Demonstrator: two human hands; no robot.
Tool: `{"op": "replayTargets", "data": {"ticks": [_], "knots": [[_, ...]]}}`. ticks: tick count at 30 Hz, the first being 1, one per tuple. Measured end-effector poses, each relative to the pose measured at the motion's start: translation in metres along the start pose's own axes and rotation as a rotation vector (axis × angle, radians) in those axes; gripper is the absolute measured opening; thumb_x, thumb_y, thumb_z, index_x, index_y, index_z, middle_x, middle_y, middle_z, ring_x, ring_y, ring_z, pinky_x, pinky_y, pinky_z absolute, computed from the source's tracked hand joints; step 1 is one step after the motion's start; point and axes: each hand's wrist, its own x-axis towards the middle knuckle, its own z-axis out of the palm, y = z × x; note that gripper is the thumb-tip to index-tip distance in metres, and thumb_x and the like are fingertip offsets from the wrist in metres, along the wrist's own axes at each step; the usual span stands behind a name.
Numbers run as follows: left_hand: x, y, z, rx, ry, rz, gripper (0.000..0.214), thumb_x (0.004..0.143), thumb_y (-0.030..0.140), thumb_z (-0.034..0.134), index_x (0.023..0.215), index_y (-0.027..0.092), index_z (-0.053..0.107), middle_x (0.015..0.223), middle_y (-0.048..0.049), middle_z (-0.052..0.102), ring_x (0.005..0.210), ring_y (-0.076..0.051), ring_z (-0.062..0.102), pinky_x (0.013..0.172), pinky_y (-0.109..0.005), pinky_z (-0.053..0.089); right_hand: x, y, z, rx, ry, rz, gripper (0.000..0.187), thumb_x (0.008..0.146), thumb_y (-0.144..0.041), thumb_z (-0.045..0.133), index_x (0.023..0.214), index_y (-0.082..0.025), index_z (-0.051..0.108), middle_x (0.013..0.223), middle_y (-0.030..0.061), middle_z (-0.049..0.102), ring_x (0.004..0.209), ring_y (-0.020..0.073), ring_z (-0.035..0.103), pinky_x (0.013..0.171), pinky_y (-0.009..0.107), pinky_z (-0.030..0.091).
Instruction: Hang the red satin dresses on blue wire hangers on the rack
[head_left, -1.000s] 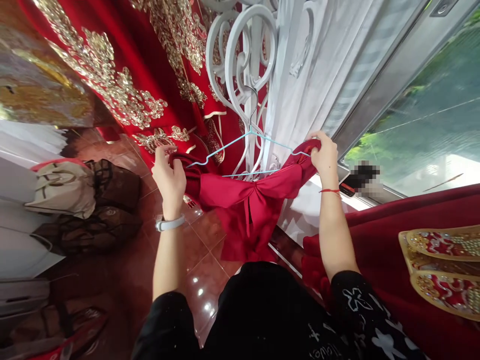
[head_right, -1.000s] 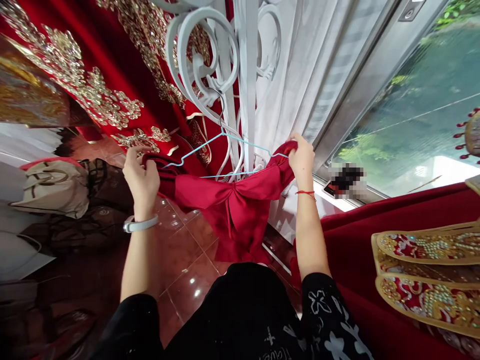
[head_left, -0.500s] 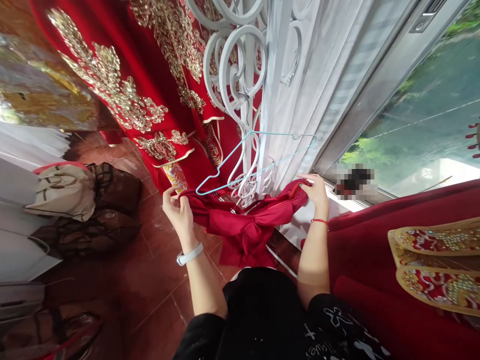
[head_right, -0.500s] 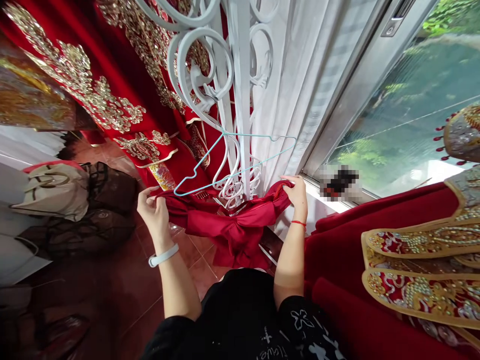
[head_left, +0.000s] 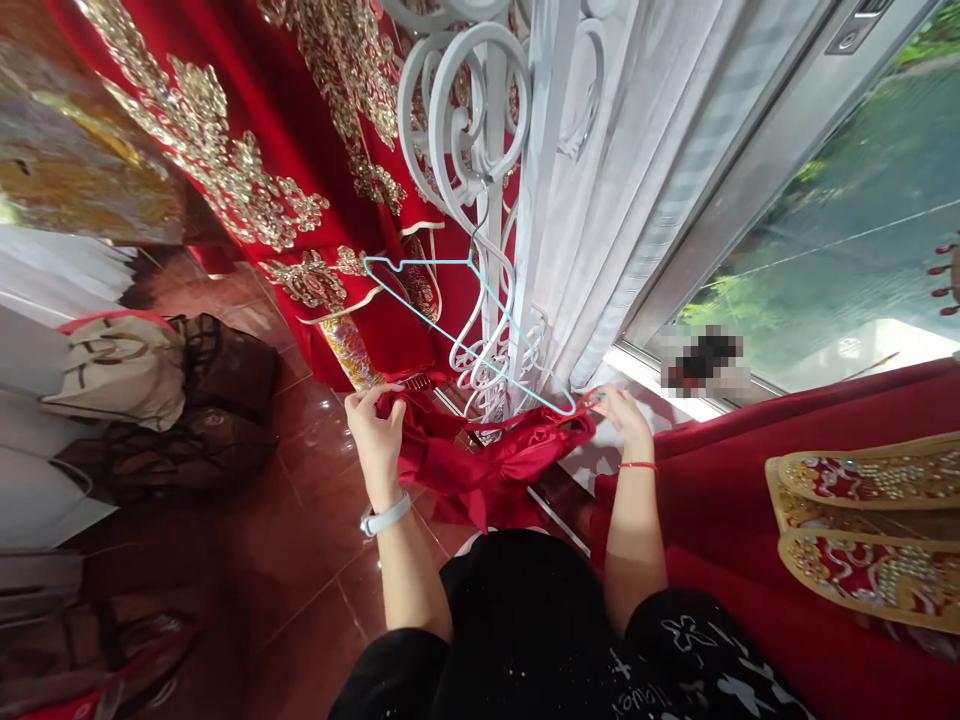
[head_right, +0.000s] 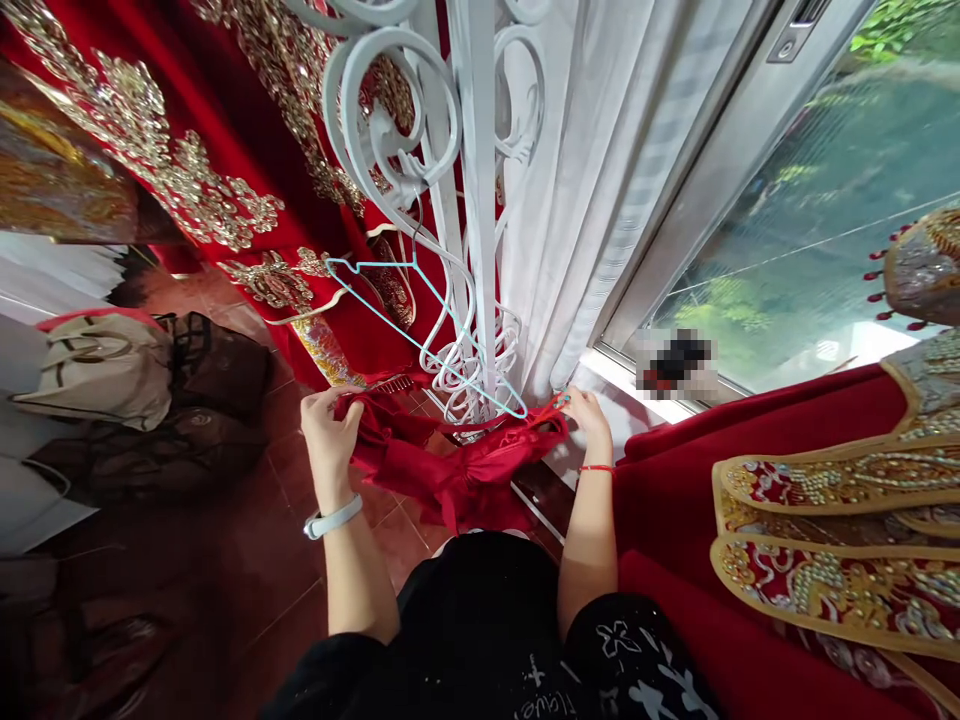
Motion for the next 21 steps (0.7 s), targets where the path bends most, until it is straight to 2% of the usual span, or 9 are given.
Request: {"op": "replayTargets", "data": {"ticks": [2,5,8,11,14,17,21], "knots": [[0.0,-0.006,0.004,0.005,-0.05,-0.011,0.022,0.077,0.015,0.064,0.093,0.02,0.078,0.09,-0.006,0.055,0.104,-0.026,0.055,0.101,-0.04,0.049,-0.011,-0.007,0.0,0.141,-0.084,0.033,0.037,0.085,-0.051,0.053,0.07,-0.021,0.069,0.064,0.0042,0.07,0.055,0.0171,0.058,0.06,0.036,0.058],[0.002,-0.015,0.006,0.006,-0.076,-0.034,0.021,0.078,0.015,0.063,0.093,0.02,0.077,0.089,-0.0064,0.057,0.106,-0.027,0.056,0.104,-0.042,0.048,-0.035,-0.021,-0.009,0.406,-0.213,0.106,0.031,0.073,-0.048,0.075,0.082,-0.019,0.079,0.081,0.0079,0.08,0.055,0.0149,0.061,0.058,0.033,0.06],[0.003,-0.023,0.004,0.012,-0.045,-0.054,0.021,0.081,0.017,0.061,0.096,0.021,0.076,0.088,-0.0067,0.058,0.105,-0.027,0.056,0.103,-0.042,0.049,-0.063,-0.04,-0.021,0.529,-0.252,0.076,0.028,0.066,-0.04,0.089,0.087,-0.023,0.085,0.096,0.0103,0.083,0.076,0.0245,0.076,0.071,0.04,0.068],[0.004,-0.028,0.002,0.015,-0.038,-0.05,0.021,0.082,0.019,0.06,0.098,0.021,0.075,0.09,-0.0074,0.06,0.105,-0.027,0.056,0.102,-0.042,0.049,-0.09,-0.067,-0.024,0.473,-0.206,-0.034,0.042,0.068,-0.03,0.092,0.11,-0.028,0.084,0.117,0.0079,0.08,0.111,0.0318,0.077,0.1,0.049,0.064],[0.003,-0.029,0.004,0.005,-0.075,-0.011,0.019,0.083,0.019,0.058,0.096,0.022,0.072,0.095,-0.0083,0.064,0.11,-0.027,0.055,0.104,-0.042,0.048,-0.105,-0.099,-0.012,0.342,-0.134,-0.151,0.051,0.07,-0.023,0.09,0.12,-0.029,0.08,0.129,0.0061,0.075,0.124,0.0333,0.071,0.11,0.049,0.059],[0.001,-0.03,0.008,0.002,-0.126,0.01,0.019,0.085,0.018,0.053,0.095,0.022,0.068,0.098,-0.0085,0.065,0.111,-0.027,0.056,0.107,-0.043,0.046,-0.107,-0.123,0.007,0.286,-0.069,-0.262,0.046,0.074,-0.023,0.085,0.12,-0.028,0.081,0.128,0.0053,0.076,0.121,0.0335,0.073,0.107,0.047,0.062],[-0.002,-0.034,0.008,0.052,-0.162,-0.017,0.021,0.084,0.017,0.05,0.093,0.022,0.068,0.096,-0.0095,0.065,0.109,-0.028,0.058,0.105,-0.044,0.047,-0.098,-0.129,0.023,0.202,-0.025,-0.343,0.033,0.082,-0.021,0.075,0.113,-0.027,0.083,0.115,0.0042,0.081,0.106,0.0298,0.079,0.102,0.044,0.064]]}}
